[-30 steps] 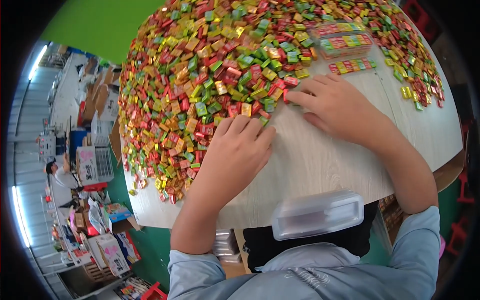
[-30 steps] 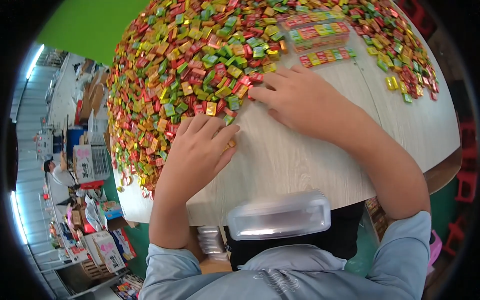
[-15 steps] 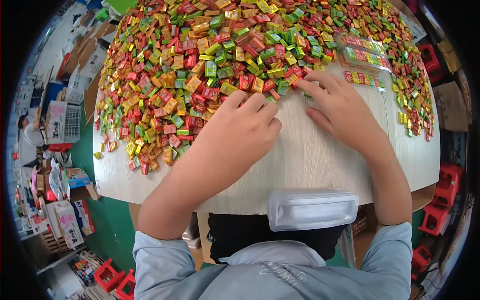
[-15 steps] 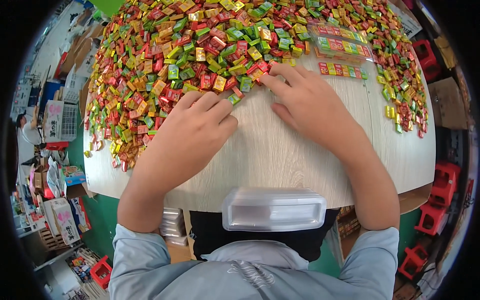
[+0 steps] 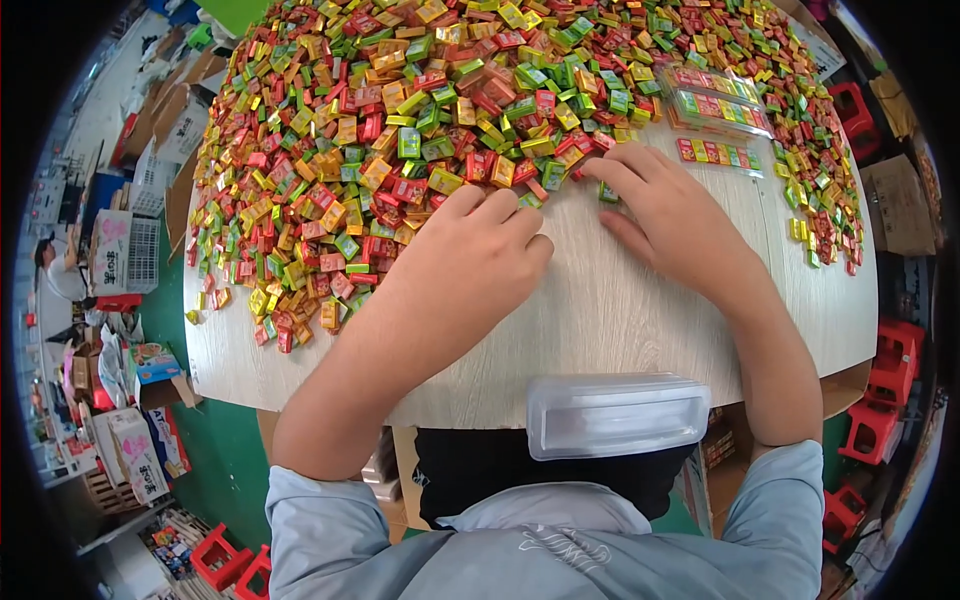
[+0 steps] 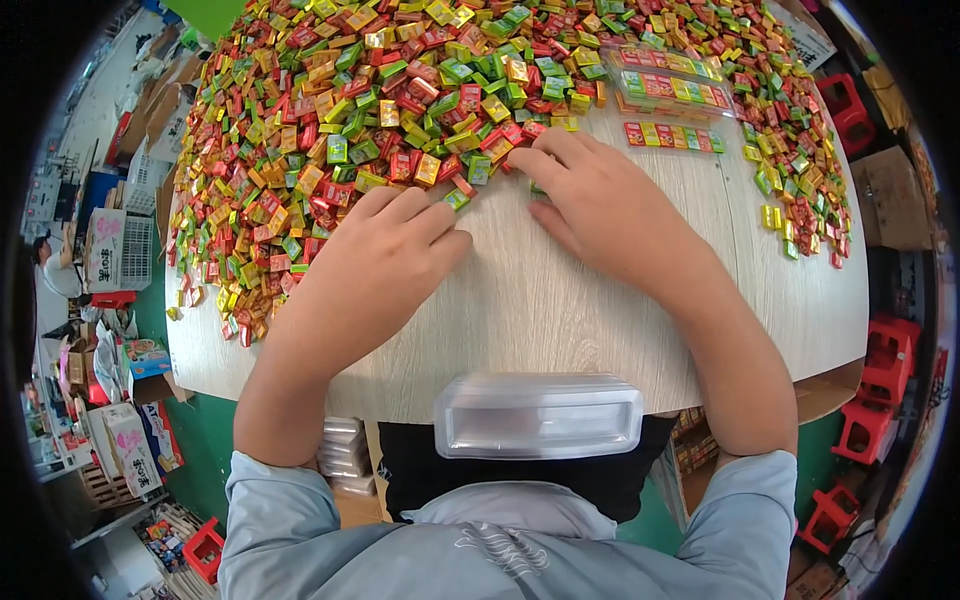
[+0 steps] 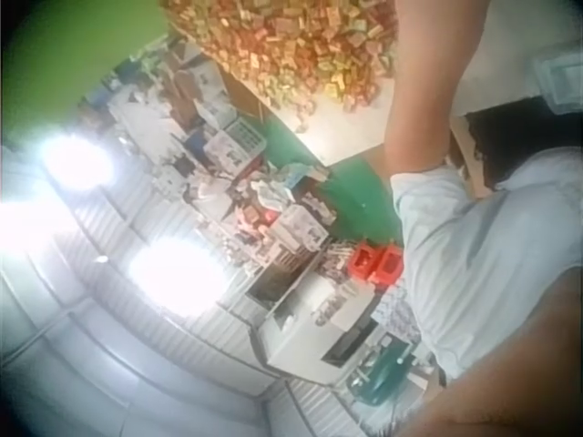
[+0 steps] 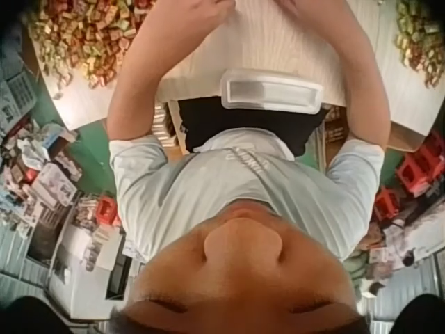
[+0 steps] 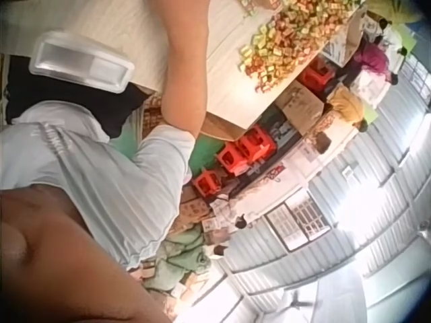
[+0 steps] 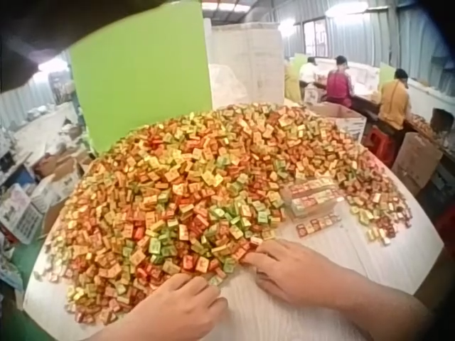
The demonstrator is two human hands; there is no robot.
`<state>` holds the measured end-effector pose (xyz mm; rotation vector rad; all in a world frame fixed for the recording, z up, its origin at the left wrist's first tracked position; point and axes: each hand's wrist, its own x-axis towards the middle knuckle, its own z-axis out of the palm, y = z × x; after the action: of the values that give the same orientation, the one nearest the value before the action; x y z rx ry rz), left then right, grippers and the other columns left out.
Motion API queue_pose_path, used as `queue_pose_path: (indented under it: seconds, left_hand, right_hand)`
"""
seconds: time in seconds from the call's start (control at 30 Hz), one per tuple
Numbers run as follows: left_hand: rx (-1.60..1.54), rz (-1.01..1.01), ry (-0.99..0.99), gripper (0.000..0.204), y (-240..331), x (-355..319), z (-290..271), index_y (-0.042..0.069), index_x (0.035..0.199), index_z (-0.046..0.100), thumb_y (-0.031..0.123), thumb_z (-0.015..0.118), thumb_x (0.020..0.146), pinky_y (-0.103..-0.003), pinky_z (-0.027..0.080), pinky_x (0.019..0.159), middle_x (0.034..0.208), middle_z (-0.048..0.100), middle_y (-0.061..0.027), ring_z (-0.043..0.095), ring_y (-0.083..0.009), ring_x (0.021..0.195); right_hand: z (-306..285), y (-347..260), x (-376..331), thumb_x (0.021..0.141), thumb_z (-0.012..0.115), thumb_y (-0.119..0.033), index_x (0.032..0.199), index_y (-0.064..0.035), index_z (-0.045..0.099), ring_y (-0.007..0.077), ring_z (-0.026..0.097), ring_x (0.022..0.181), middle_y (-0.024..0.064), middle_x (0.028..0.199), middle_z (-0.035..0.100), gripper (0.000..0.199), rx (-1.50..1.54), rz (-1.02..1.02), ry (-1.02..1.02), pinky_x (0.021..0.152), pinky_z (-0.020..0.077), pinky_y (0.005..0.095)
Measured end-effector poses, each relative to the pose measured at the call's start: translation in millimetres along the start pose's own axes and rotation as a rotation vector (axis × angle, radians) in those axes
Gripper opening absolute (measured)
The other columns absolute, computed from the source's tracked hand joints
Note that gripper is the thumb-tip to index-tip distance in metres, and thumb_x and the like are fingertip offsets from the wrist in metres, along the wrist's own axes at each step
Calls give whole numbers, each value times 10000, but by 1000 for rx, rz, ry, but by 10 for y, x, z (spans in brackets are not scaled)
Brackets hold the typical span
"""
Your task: Sorting and packing small colorful toy tiles into plastic cases on a workbench.
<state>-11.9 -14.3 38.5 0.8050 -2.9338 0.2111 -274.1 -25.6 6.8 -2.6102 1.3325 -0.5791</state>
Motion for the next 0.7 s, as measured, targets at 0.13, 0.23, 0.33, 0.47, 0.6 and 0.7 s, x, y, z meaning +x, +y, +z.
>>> queue_pose_path:
  seconds: [0.13,0.23,0.33,0.47,0.6,0.7]
  left_hand:
    - [-9,-7,-2,97,12,1,-2,102,950,654,123,645,857,-381,492,965,973,627,-52,621,-233,1042]
    - [-22,-17,-27,104,29,12,-7,107,963,653,125,642,862,-383,490,964,981,628,-52,624,-236,1054]
    - [-27,-17,-32,114,28,12,-3,109,966,649,117,647,852,-394,480,977,996,627,-52,617,-242,1069]
    - [-94,2,-45,176,34,-1,-22,106,958,638,80,680,790,-425,450,1014,1008,622,-53,592,-264,1092]
    - [-131,-11,-58,240,-4,-34,-45,102,961,636,57,700,734,-438,436,1028,1014,615,-56,579,-279,1095]
    - [-173,-31,-84,287,-14,-49,-75,104,986,644,41,707,714,-437,436,1029,1037,610,-62,574,-278,1100]
  right_hand:
    - [-53,48,-25,926,737,-114,1339,-54,610,383,602,1234,159,1327,616,437,2,-30,-54,1040,506,460]
    - [-124,86,-50,917,746,-111,1322,-61,625,374,603,1236,152,1338,617,425,6,-33,-134,1043,507,456]
    - [-122,61,-53,909,749,-94,1308,-66,646,365,607,1223,146,1334,621,412,19,-18,-111,1037,509,453]
    - [-35,50,-46,904,745,-64,1335,-77,660,361,621,1183,140,1292,641,439,7,-7,-25,1018,515,448]
    - [1,9,22,912,740,-62,1349,-93,666,356,638,1145,136,1238,654,444,11,29,-32,995,524,441]
    - [38,39,50,923,737,-67,1316,-100,687,346,649,1102,131,1182,653,398,24,5,-8,960,532,438]
